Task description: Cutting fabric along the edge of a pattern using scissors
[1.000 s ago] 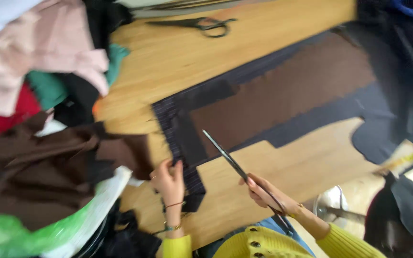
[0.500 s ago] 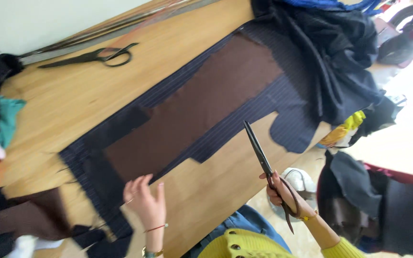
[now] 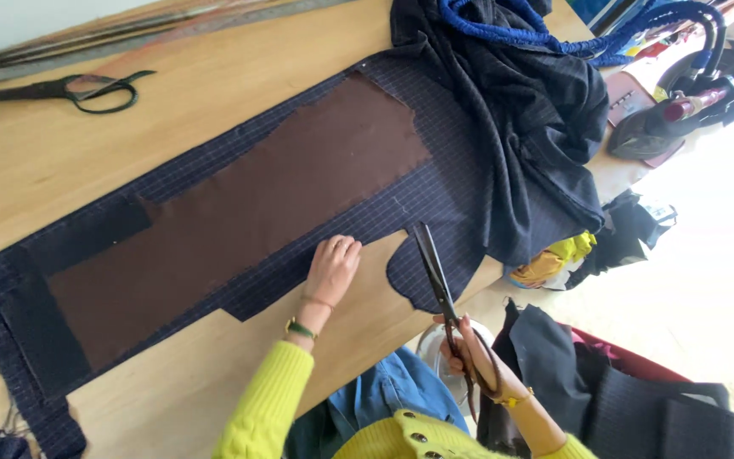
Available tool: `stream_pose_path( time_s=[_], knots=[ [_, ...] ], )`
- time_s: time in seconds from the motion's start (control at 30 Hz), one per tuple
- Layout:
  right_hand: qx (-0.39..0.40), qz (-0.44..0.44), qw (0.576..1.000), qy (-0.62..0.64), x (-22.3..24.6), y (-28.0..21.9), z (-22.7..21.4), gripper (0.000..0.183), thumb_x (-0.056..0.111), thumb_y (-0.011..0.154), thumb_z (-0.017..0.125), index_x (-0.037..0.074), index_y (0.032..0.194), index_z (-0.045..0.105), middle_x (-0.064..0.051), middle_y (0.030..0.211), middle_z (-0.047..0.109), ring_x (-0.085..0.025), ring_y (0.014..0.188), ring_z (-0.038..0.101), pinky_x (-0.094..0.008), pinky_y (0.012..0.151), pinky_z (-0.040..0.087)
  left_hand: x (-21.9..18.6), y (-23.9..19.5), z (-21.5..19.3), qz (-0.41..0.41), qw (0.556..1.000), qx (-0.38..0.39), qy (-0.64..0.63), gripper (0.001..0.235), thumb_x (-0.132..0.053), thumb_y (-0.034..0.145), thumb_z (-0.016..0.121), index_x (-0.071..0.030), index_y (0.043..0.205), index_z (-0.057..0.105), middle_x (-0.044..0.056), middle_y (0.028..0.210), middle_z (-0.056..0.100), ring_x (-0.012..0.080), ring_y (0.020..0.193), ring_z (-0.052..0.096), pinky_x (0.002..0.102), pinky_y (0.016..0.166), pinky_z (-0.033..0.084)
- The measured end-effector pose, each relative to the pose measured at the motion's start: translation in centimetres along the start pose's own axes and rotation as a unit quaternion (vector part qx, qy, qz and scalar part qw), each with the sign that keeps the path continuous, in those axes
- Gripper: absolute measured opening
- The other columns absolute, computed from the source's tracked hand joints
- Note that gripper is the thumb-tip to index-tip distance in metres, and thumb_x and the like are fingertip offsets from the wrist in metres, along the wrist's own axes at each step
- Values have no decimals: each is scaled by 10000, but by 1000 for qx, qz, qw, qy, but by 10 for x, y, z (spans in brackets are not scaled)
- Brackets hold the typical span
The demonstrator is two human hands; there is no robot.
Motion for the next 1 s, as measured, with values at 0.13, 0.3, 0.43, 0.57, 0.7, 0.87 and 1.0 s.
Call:
stream_pose_path(
  time_s=[0.13, 0.3, 0.43, 0.57, 0.7, 0.87, 1.0],
  knots=[
    [14, -24, 1000, -1, 17, -5, 6, 708, 639, 936, 385, 82, 1321, 589, -112, 701, 463, -136, 504, 378, -243, 460, 304, 12, 9, 24, 33, 996, 20, 78, 128, -131, 982, 622, -175, 868, 585, 13, 855, 544, 212, 803, 546, 347, 694, 472],
    [14, 50, 998, 30, 3, 0, 9, 794, 665, 913, 360, 113, 1462, 517, -88, 757, 456, -112, 541, 323, -246, 478, 268, 24, 8, 33, 80, 993, 40, 77, 217, 69, 854, 631, -145, 821, 609, 22, 881, 597, 199, 780, 560, 309, 675, 513],
    [25, 30, 999, 28, -17, 11, 7, 749, 631, 932, 374, 145, 1487, 503, -68, 725, 424, -109, 546, 333, -256, 497, 261, 27, 22, 20, 61, 997, 37, 7, 155, -118, 919, 605, -167, 773, 590, 33, 841, 572, 234, 802, 565, 367, 692, 499],
    [-6, 48, 998, 47, -10, 12, 29, 778, 667, 924, 338, 136, 1462, 521, -97, 759, 468, -130, 556, 322, -250, 493, 266, 33, 21, 26, 15, 995, 23, -97, 49, -88, 929, 683, -114, 887, 676, 42, 909, 627, 233, 808, 578, 365, 782, 516],
    [-20, 43, 998, 30, -3, 19, 51, 835, 701, 896, 300, 141, 1486, 491, -75, 673, 370, -138, 555, 251, -284, 525, 248, 34, 24, 24, -19, 988, -19, -151, 78, -40, 872, 675, -114, 860, 655, 36, 888, 640, 242, 775, 589, 384, 772, 509],
    [-65, 15, 996, 63, 6, 42, 76, 814, 727, 885, 314, 179, 1441, 543, -68, 747, 435, -138, 601, 355, -281, 557, 303, 36, 25, 24, -45, 984, 7, -172, 63, -86, 870, 666, -135, 843, 635, 24, 890, 633, 254, 785, 592, 414, 729, 480],
    [-90, -35, 994, 59, 4, 69, 90, 806, 730, 1001, 329, 133, 1537, 392, -106, 895, 509, -173, 659, 417, -310, 601, 339, 46, 10, 57, -43, 989, -14, -140, 84, -234, 861, 696, -216, 942, 677, -5, 905, 646, 210, 867, 650, 347, 720, 534]
  ],
)
Point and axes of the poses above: each hand's wrist, its own y-axis towards the middle knuckle, its own z-axis out of the palm, x = y × z, the point moved 2 cm from there along y, towards the middle knuckle
